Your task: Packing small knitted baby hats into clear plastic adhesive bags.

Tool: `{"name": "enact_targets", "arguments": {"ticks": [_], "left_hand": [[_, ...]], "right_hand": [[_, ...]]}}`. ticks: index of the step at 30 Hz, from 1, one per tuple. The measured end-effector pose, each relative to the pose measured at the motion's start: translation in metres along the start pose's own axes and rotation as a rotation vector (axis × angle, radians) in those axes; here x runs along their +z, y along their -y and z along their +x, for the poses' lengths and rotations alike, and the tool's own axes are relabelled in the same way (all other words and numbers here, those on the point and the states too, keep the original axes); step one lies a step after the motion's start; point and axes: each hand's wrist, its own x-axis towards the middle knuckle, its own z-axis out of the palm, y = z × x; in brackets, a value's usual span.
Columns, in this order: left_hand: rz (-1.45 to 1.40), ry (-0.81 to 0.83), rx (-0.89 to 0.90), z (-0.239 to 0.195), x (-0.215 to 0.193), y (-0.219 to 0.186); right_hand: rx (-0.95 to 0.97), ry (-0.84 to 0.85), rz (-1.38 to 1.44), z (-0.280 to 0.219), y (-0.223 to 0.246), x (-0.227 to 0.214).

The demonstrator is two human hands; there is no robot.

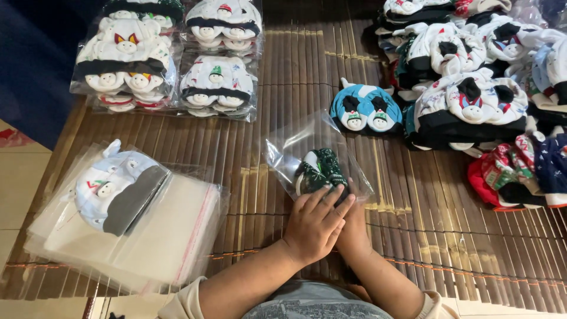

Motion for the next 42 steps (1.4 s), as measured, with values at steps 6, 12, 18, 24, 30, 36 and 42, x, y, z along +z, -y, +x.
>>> {"name": "enact_targets", "arguments": {"ticks": [6, 12, 18, 24, 30, 36, 42], "left_hand": [[0.058, 0.022, -0.06, -0.002, 0.003, 0.006], [-0.111, 0.071, -0.038, -0.01, 0.011, 0.013], [-0.073, 0.21, 0.023, -0.014, 0.016, 0.019], [-0.041, 0.243, 0.065, -0.019, 0.025, 0.026], [-0.087, 0.24, 0.057, -0.017, 0.024, 0.029], [-0.067, 0.22, 0.061, -0.015, 0.02, 0.031], [-0.067, 0.177, 0.043, -0.014, 0.019, 0.031]], "right_hand": [[-0.08, -0.037, -0.288, -0.002, 0.018, -0.028], [-0.445, 0.036, -0.522, 0.01, 0.034, -0.066], [-0.389, 0.333, -0.377, 0.008, -0.004, -0.058], [-0.387, 0.422, -0.495, 0.022, -0.011, -0.038], [-0.444, 0.25, -0.54, 0.034, -0.025, -0.003], [-0.445, 0.185, -0.568, 0.055, -0.034, 0.03], [-0.338, 0.334, -0.48, 0.08, -0.036, 0.044]]}}
